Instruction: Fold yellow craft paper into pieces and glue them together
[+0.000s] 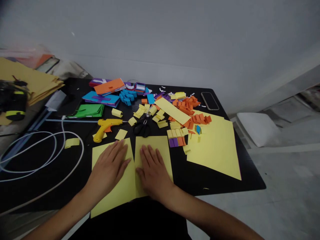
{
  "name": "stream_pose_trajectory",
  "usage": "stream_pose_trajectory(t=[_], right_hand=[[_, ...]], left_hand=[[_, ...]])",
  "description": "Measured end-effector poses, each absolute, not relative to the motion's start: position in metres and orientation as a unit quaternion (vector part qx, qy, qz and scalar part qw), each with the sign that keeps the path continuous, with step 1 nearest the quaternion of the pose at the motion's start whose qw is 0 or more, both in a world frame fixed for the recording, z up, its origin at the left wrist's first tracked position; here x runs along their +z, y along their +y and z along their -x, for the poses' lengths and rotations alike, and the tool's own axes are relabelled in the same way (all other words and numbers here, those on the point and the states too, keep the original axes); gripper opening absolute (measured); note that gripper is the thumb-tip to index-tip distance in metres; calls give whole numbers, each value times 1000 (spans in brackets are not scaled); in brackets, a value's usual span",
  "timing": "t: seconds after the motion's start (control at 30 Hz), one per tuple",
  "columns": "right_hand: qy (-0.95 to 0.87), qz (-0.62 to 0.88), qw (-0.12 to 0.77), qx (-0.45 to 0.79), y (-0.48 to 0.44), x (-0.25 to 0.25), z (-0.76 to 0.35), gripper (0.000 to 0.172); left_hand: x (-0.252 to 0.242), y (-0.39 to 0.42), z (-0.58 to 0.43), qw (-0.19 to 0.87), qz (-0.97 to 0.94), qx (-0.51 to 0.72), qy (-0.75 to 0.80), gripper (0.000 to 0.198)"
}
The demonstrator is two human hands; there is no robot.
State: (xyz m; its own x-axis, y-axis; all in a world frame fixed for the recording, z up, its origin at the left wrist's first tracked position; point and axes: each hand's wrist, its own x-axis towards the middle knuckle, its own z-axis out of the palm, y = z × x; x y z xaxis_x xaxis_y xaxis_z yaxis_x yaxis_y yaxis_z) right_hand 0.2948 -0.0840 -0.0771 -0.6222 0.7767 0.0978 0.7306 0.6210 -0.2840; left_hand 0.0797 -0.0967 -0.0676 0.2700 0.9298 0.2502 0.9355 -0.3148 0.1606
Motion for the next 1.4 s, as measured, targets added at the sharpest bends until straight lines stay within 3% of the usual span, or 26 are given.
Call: stream_pose_trajectory(t=[0.3, 0.5, 0.97, 1.4], right_hand=[[-886, 438, 119, 101, -86, -82, -292, 65], [-888, 439, 111, 86, -85, -82, -294, 59], [-894, 425, 113, 85, -81, -80, -306, 71], [-904, 404, 105, 93, -77, -74, -316, 67]], left_hand=[[-76, -141, -86, 9, 767, -125, -629, 81], [-76, -142, -81, 11, 769, -124, -628, 82], [-75, -144, -73, 27, 778, -105, -619, 81], [-73, -145, -63, 14, 786, -100, -610, 83]])
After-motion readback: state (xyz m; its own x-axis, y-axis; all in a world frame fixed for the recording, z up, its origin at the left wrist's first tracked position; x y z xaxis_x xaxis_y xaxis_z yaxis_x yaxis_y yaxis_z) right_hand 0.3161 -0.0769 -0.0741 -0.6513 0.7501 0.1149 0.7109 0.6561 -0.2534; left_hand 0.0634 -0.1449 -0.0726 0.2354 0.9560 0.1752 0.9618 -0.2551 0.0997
